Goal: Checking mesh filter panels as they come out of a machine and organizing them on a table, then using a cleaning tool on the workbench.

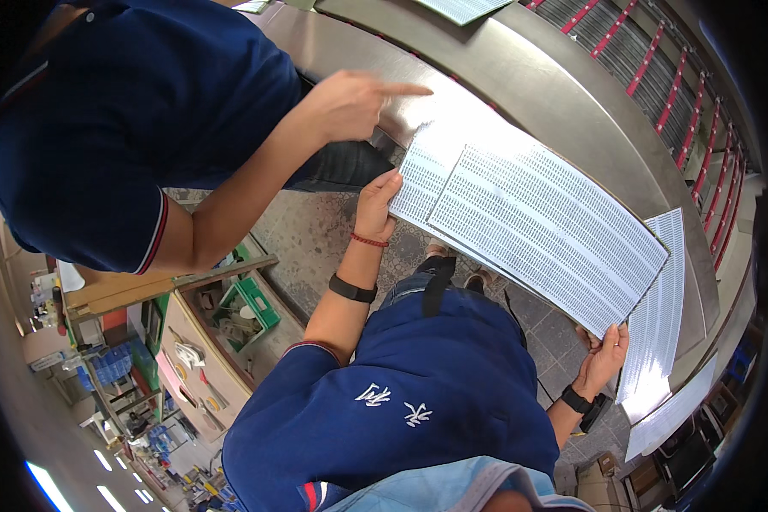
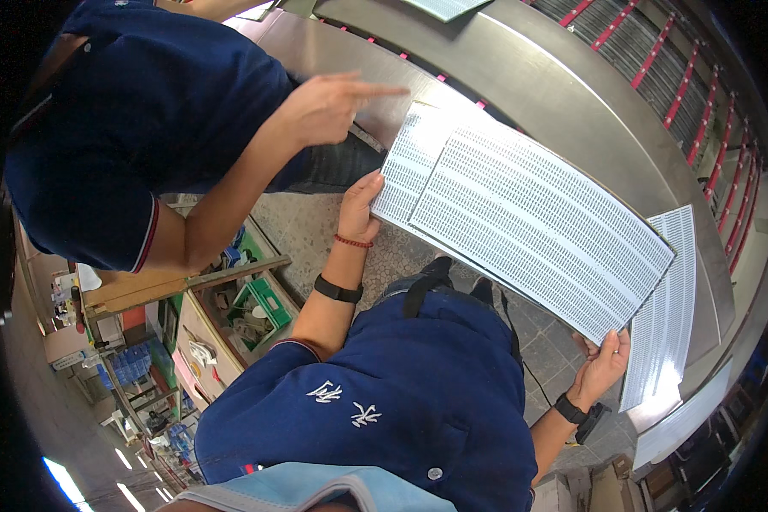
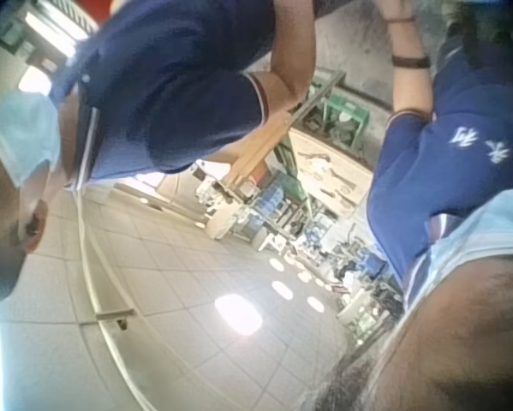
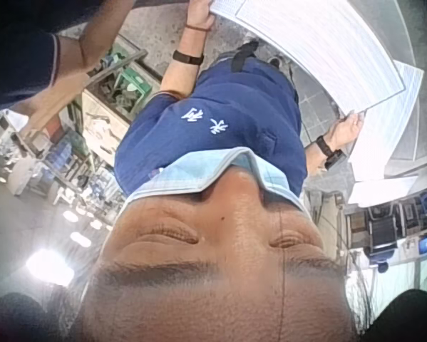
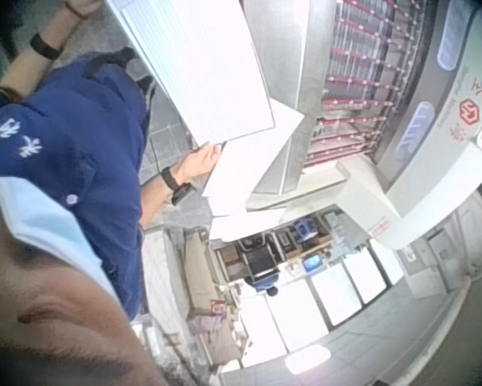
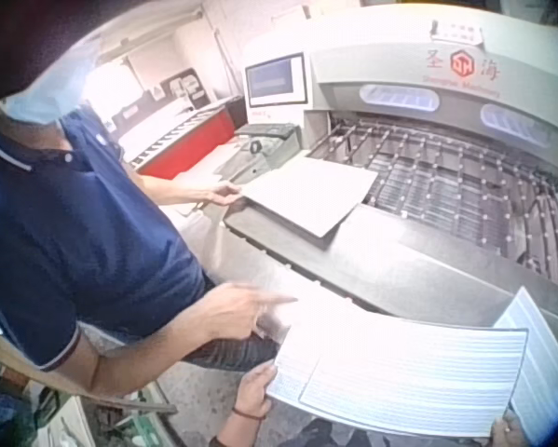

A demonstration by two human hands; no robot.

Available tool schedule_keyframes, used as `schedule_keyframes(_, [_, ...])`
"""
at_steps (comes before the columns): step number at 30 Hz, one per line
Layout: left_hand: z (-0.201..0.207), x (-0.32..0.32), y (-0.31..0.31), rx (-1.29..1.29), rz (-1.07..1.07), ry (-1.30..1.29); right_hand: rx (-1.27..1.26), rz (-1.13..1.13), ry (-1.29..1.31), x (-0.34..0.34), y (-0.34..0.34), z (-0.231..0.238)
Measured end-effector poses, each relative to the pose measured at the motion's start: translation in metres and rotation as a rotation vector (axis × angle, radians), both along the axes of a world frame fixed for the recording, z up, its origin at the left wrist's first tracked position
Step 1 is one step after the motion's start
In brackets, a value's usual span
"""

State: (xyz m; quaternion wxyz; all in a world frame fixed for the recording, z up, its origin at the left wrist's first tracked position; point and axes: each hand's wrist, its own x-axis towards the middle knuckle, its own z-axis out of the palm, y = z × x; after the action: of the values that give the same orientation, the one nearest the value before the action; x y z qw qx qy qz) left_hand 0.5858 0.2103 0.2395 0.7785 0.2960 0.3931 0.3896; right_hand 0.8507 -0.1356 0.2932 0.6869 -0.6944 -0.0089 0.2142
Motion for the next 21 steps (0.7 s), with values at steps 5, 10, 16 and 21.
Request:
schedule_keyframes(5, [0.004, 0.002, -0.001, 0.002, 0.005, -0.012, 0.003, 0.008, 0.011, -0.001, 0.001, 0.002])
schedule_keyframes(10, [-0.01, -0.001, -0.001, -0.003, 0.065, -0.041, -0.014, 0.029, 0.013, 0.002, -0.003, 0.002])
schedule_keyframes(16, [-0.006, -0.003, 0.001, -0.012, 0.002, -0.03, -0.022, -0.024, 0.031, 0.001, -0.002, 0.001])
schedule_keyframes(21, [-0.018, -0.007, 0.0, 0.014, -0.033, -0.009, -0.01, 0.024, 0.01, 0.002, -0.007, -0.001])
